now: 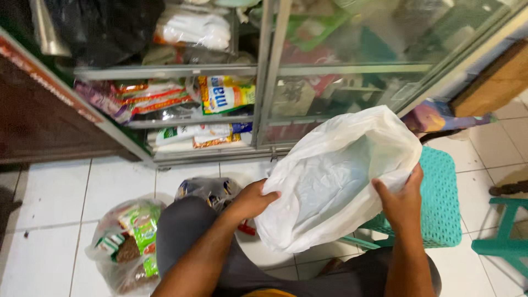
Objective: The person sits on the floor and transfers various grocery items from a plastic bag into a glass display cabinet. They handle packaged snacks, a bottle of vinegar, and other food items, placing them on shelves inside the cabinet.
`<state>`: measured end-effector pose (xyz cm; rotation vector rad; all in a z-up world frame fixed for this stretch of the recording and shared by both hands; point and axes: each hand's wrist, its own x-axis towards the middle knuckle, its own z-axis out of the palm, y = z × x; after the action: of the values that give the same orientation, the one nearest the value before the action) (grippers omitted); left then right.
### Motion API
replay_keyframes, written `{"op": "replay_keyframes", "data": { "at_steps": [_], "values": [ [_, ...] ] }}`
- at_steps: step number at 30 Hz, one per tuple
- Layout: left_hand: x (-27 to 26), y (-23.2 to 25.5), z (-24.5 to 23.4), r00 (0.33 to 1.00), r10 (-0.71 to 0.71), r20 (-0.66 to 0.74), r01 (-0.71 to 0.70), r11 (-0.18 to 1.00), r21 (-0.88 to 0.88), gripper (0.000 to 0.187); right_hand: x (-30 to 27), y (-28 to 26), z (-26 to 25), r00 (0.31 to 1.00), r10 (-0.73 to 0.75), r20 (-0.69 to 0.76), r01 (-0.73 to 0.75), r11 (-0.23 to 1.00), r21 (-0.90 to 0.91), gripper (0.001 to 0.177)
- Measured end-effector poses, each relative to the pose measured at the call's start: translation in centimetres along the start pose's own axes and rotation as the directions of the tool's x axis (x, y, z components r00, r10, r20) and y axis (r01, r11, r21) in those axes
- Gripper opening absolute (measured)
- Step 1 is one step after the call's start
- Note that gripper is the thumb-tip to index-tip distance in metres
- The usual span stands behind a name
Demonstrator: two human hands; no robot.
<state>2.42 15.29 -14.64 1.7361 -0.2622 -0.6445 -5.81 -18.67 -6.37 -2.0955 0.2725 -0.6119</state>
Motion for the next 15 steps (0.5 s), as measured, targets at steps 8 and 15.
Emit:
{"op": "replay_keyframes", "data": {
  "at_steps": [8, 15],
  "values": [
    [-0.5, -1.0, -1.2, 0.961, 0.042, -0.274, 0.063, 0.931, 0.361, 0.052, -1.5, 0.2, 2.8, 0.982, 0.118, 0.147, -0.097, 0.985, -0.144, 0.08],
    [-1.4, -0.5, -1.2, 0.965, 0.108, -0.24, -0.038, 0.959, 0.28, 0.049, -1.7, 0.6, 3.2, 0.97, 0.219, 0.108, -0.206, 0.971, -0.119, 0.075]
  ]
}}
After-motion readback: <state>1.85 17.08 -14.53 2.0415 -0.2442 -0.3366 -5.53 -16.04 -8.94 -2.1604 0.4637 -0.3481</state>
